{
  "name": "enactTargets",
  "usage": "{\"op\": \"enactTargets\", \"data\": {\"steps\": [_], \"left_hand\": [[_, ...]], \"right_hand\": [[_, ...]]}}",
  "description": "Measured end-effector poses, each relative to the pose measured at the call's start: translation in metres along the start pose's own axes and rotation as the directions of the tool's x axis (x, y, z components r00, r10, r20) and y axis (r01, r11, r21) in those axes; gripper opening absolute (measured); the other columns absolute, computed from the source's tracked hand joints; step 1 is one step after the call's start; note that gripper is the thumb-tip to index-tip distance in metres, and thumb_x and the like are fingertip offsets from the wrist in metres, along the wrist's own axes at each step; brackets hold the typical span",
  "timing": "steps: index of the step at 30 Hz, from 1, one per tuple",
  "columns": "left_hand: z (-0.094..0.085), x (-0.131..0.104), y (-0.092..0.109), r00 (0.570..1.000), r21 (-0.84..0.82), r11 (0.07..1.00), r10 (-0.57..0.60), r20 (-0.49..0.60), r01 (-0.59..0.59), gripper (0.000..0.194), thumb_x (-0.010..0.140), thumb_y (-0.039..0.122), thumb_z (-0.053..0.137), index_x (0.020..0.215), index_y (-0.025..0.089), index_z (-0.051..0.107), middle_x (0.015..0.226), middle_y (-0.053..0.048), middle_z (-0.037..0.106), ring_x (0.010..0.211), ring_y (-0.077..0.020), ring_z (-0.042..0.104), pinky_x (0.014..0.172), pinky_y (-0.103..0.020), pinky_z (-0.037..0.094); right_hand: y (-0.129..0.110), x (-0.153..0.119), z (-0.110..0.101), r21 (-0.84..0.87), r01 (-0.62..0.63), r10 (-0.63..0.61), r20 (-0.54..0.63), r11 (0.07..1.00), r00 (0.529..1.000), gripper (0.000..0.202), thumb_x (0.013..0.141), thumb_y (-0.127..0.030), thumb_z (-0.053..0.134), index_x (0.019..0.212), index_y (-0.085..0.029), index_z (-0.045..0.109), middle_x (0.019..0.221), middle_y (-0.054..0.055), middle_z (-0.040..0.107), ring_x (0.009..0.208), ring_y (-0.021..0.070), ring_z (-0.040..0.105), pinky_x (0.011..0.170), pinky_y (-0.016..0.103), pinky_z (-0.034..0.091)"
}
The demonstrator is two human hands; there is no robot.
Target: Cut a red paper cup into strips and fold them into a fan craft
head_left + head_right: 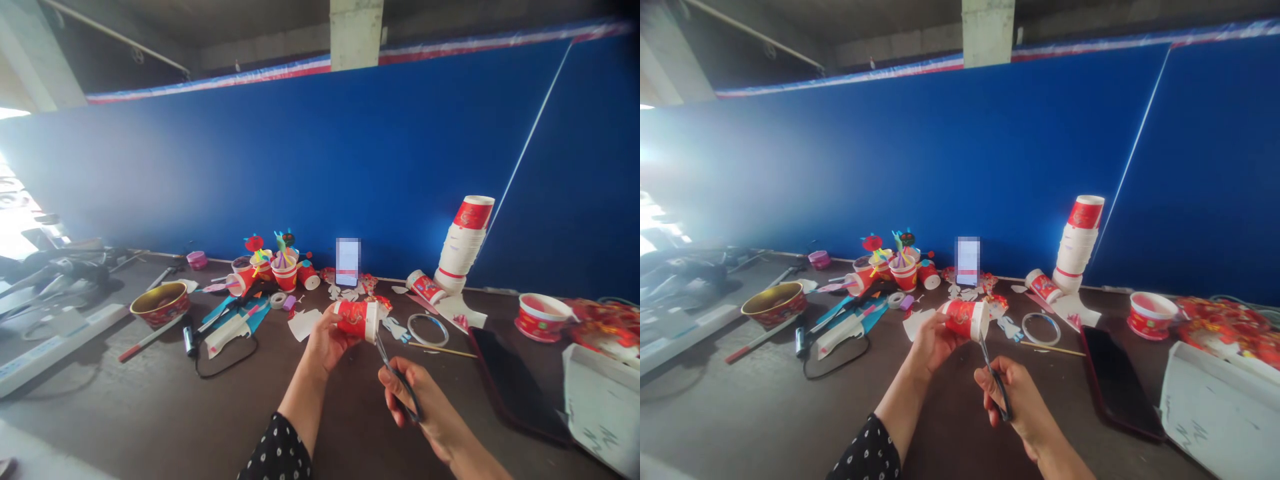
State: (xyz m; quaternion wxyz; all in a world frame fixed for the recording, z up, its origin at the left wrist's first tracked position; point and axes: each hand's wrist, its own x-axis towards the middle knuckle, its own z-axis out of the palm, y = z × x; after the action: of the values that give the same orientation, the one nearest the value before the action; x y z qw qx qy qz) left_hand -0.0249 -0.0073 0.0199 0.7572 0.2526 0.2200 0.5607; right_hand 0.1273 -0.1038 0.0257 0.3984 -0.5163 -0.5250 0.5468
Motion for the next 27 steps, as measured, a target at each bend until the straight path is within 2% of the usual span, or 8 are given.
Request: {"op": "enactTargets", "data": {"steps": [2, 4, 8, 11, 14, 18, 23, 27], "left_hand": [[0.000, -0.001, -0.001, 1.000, 0.019, 1.000, -0.019, 0.021, 0.018, 0.052, 0.061, 0.015, 0.055, 0.112, 0.018, 0.050, 0.082, -0.005, 0.064, 0.064, -0.0203, 0.062, 0.058, -0.036, 0.051], [0.000, 0.000, -0.003, 0.999, 0.040, 0.998, -0.047, 0.014, 0.047, 0.046, 0.066, 0.021, 0.058, 0.111, 0.019, 0.050, 0.082, -0.005, 0.063, 0.063, -0.0196, 0.062, 0.057, -0.035, 0.051], [0.003, 0.001, -0.009, 0.999, 0.101, 0.994, -0.030, -0.040, 0.034, 0.031, 0.073, 0.037, 0.066, 0.095, 0.019, 0.054, 0.071, 0.000, 0.060, 0.056, -0.0136, 0.058, 0.050, -0.025, 0.048], [0.005, 0.001, -0.009, 0.999, 0.110, 0.993, 0.047, -0.019, -0.045, 0.030, 0.071, 0.034, 0.070, 0.093, 0.020, 0.054, 0.069, 0.002, 0.059, 0.054, -0.0112, 0.056, 0.048, -0.020, 0.045], [0.006, 0.000, -0.007, 0.997, 0.078, 0.994, 0.078, -0.010, -0.077, 0.037, 0.069, 0.027, 0.070, 0.102, 0.020, 0.053, 0.076, 0.001, 0.062, 0.057, -0.0107, 0.058, 0.049, -0.019, 0.045], [0.006, 0.000, -0.005, 0.998, 0.025, 0.999, 0.047, -0.028, -0.047, 0.045, 0.067, 0.022, 0.069, 0.108, 0.019, 0.051, 0.083, -0.002, 0.064, 0.065, -0.0128, 0.062, 0.057, -0.020, 0.048], [0.006, -0.002, -0.004, 0.999, -0.001, 1.000, 0.010, 0.035, -0.010, 0.050, 0.066, 0.023, 0.066, 0.113, 0.022, 0.049, 0.084, -0.002, 0.064, 0.066, -0.0153, 0.063, 0.058, -0.025, 0.049], [0.007, -0.002, -0.004, 0.999, -0.049, 0.999, 0.006, 0.040, -0.004, 0.045, 0.067, 0.019, 0.065, 0.109, 0.020, 0.052, 0.087, -0.004, 0.066, 0.072, -0.0157, 0.064, 0.065, -0.026, 0.050]], "right_hand": [[0.001, 0.000, 0.000, -0.003, 0.014, -0.014, -0.010, 1.000, 1.000, 0.049, 0.068, -0.065, 0.058, 0.070, -0.019, 0.045, 0.051, -0.007, 0.050, 0.039, 0.0052, 0.042, 0.042, 0.020, 0.026], [0.002, 0.001, 0.001, -0.010, 0.019, -0.020, -0.021, 1.000, 1.000, 0.048, 0.067, -0.064, 0.060, 0.073, -0.018, 0.047, 0.051, -0.007, 0.050, 0.039, 0.0059, 0.042, 0.042, 0.020, 0.028], [0.006, 0.004, 0.002, -0.043, -0.014, 0.012, -0.030, 0.999, 0.999, 0.049, 0.063, -0.064, 0.063, 0.074, -0.018, 0.049, 0.049, -0.006, 0.051, 0.037, 0.0067, 0.043, 0.040, 0.020, 0.030], [0.007, 0.006, 0.003, -0.041, -0.025, 0.023, -0.038, 0.999, 0.999, 0.048, 0.061, -0.062, 0.066, 0.074, -0.019, 0.049, 0.049, -0.007, 0.051, 0.037, 0.0063, 0.042, 0.039, 0.020, 0.030], [0.007, 0.006, 0.003, -0.036, -0.028, 0.026, -0.049, 0.999, 0.998, 0.047, 0.061, -0.060, 0.067, 0.075, -0.019, 0.049, 0.049, -0.007, 0.050, 0.037, 0.0062, 0.042, 0.039, 0.020, 0.031], [0.007, 0.006, 0.002, -0.039, -0.009, 0.007, -0.062, 0.999, 0.998, 0.046, 0.063, -0.060, 0.066, 0.076, -0.018, 0.049, 0.049, -0.007, 0.051, 0.038, 0.0064, 0.043, 0.040, 0.020, 0.031], [0.009, 0.008, 0.000, -0.026, 0.005, -0.008, -0.089, 1.000, 0.996, 0.046, 0.063, -0.060, 0.065, 0.076, -0.018, 0.050, 0.050, -0.007, 0.051, 0.038, 0.0066, 0.043, 0.040, 0.020, 0.033], [0.010, 0.009, 0.001, -0.044, -0.006, 0.001, -0.096, 0.999, 0.995, 0.047, 0.062, -0.060, 0.066, 0.076, -0.018, 0.050, 0.049, -0.007, 0.050, 0.037, 0.0065, 0.042, 0.039, 0.020, 0.032]]}}
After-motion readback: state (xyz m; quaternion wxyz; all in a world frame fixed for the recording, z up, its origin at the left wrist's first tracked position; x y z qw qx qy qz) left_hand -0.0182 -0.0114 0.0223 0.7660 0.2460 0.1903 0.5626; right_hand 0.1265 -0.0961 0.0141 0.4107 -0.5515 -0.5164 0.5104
